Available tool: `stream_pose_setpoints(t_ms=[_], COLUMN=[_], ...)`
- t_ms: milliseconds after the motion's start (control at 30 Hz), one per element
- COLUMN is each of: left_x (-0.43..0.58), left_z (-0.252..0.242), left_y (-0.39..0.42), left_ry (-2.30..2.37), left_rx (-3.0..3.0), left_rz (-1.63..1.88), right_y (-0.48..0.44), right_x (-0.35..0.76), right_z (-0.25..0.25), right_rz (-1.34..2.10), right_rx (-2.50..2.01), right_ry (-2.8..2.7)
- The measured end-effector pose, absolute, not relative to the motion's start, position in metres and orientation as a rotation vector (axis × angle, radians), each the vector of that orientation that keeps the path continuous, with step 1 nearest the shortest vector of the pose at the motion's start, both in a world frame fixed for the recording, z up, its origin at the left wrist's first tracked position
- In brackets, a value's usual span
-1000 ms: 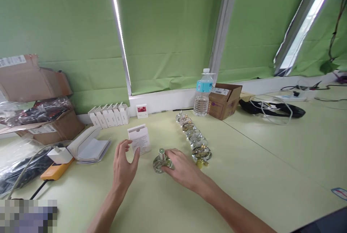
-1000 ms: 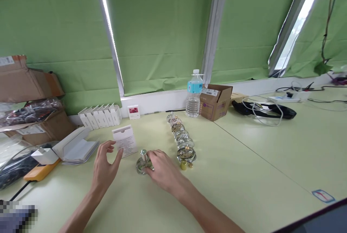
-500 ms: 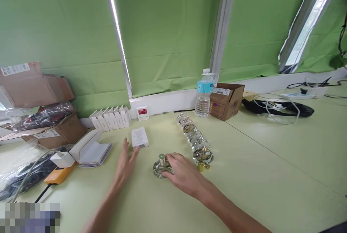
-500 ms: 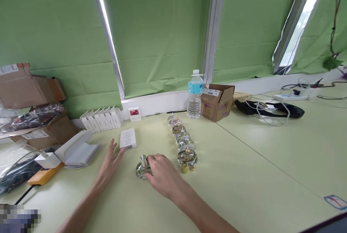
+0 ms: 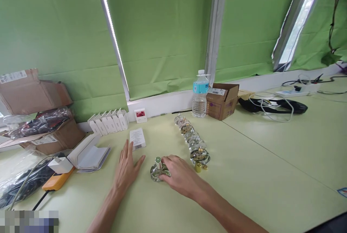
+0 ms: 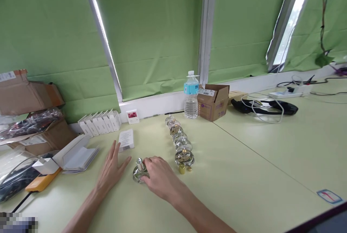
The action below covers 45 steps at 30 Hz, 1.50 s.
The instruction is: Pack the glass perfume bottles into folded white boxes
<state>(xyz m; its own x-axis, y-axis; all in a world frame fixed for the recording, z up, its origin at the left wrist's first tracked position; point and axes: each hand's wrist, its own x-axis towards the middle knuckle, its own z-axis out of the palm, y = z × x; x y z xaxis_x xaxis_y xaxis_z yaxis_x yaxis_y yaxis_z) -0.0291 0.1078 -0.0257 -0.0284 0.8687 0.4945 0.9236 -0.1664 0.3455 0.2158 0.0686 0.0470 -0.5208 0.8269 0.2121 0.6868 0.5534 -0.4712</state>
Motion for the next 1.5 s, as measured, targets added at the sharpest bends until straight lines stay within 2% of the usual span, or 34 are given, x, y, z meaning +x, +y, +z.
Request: stream_pose_setpoints(t_ms=[267,667,800,1000,1167,1333,1500], left_x=[-0.031,-0.024,-0.024,-0.028,-0.032,-0.032,-0.024], left_z=[-0.029,0.002,0.003,-0.005,-0.008,-0.004,0.002], left_y=[0.112,0.081,0.079,0.088,0.088,0.084,0.079], left_ry=[-1.886,-1.673,-1.859,-2.597,-2.596,-2.459,-2.447], left_rx=[-2.232,-2.236,-2.065,-1.799,-1.938,-2.246,-2.457], left_rz=[-0.778,-0.947,-1.06,-1.057,-1.019,-1.144,-1.063], right_y=[0.068,0.067,0.068,0.068,0.069,0.078,0.085], right_x=[0.216,0.216,0.216,0.217,0.218,0.224,0.227], right_z=[0.048,0.046,0.045,0.045,0.046,0.05,0.051], right_rz=[0.472,0.418,0.417,0.419,0.382,0.356,0.345], right_rx=[-1.236,-1.23,-1.22,-1.19,-1.236,-1.446,-1.595], right_ry=[-2.375,-2.393,-2.395,-2.396,-2.406,-2.269,-2.149])
